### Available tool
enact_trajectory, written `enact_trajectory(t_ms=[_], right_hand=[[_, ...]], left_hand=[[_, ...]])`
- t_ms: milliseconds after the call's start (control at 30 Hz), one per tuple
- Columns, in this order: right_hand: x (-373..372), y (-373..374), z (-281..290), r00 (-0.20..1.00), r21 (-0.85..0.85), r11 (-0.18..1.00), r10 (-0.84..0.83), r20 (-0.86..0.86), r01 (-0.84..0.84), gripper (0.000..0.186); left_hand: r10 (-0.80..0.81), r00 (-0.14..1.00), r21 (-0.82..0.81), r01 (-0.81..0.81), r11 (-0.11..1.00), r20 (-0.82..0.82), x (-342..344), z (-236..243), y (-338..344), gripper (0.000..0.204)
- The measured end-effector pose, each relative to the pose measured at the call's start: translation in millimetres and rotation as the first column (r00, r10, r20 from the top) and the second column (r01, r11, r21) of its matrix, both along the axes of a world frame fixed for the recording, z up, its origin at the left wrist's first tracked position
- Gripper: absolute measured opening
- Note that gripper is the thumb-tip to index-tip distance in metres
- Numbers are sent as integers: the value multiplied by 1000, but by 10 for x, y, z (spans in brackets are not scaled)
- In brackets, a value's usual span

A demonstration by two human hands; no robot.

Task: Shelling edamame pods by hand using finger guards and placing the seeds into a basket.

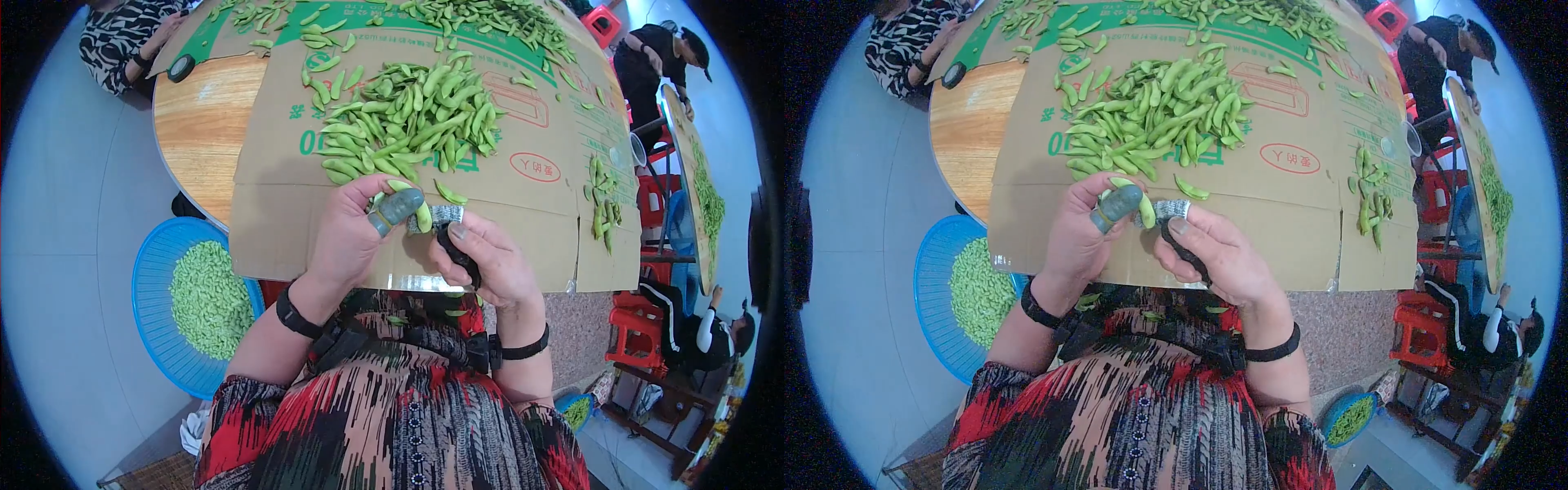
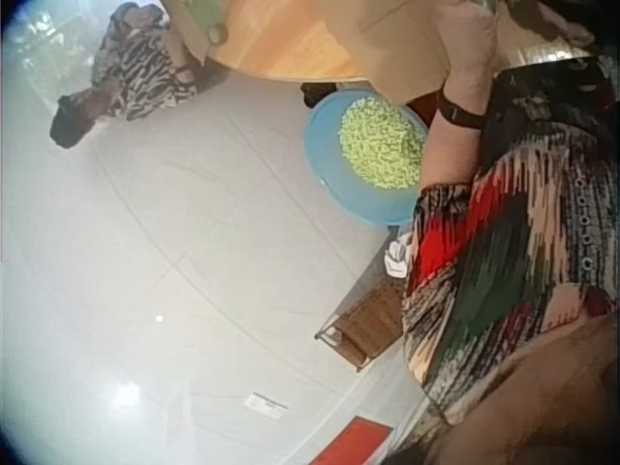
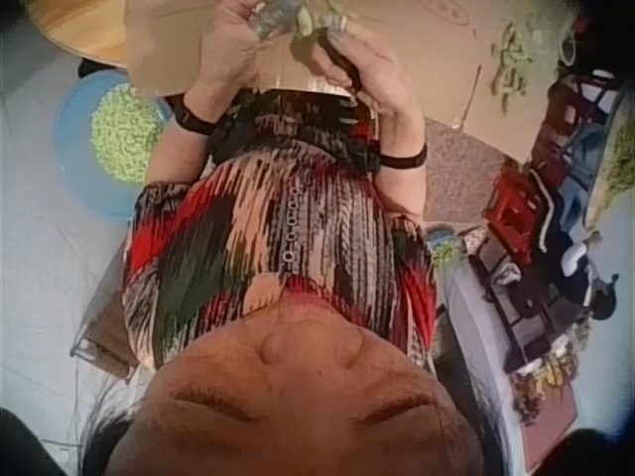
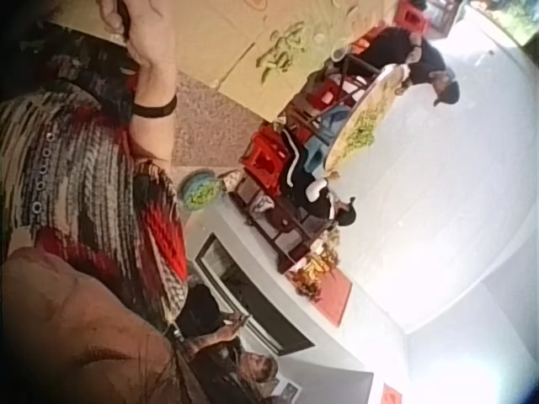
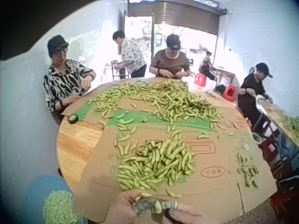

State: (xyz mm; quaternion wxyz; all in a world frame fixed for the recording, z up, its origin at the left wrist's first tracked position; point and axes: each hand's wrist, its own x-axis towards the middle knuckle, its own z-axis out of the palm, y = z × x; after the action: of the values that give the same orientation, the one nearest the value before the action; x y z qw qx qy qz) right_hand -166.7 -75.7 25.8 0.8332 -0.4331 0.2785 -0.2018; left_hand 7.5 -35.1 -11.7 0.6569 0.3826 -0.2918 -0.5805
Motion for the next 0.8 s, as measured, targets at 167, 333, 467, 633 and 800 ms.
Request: enact_trajectory(t_ms=[167,333,467,633,800], right_hand=[[23,-23,-131,992,-238,971,-46,-119,16,21],[44,30,-91,987,-170,983,-89,-133,65,18],[45,5,-134,990,-148,988,-58,-128,39,18],[159,26,-189,865,-778,628,-394,-312,5,15],[208,-18,-180,863,-670,735,-403,-303,108,14]], left_hand=[[63,959,-33,-56,998,277,-41,-18,-10,13],[-273,955,19,277,961,-112,38,-14,-24,13],[-293,947,58,302,951,-130,40,-8,-33,15],[80,859,-115,-25,993,505,-62,-128,-82,26],[31,958,3,-33,999,285,-59,-63,-66,30]])
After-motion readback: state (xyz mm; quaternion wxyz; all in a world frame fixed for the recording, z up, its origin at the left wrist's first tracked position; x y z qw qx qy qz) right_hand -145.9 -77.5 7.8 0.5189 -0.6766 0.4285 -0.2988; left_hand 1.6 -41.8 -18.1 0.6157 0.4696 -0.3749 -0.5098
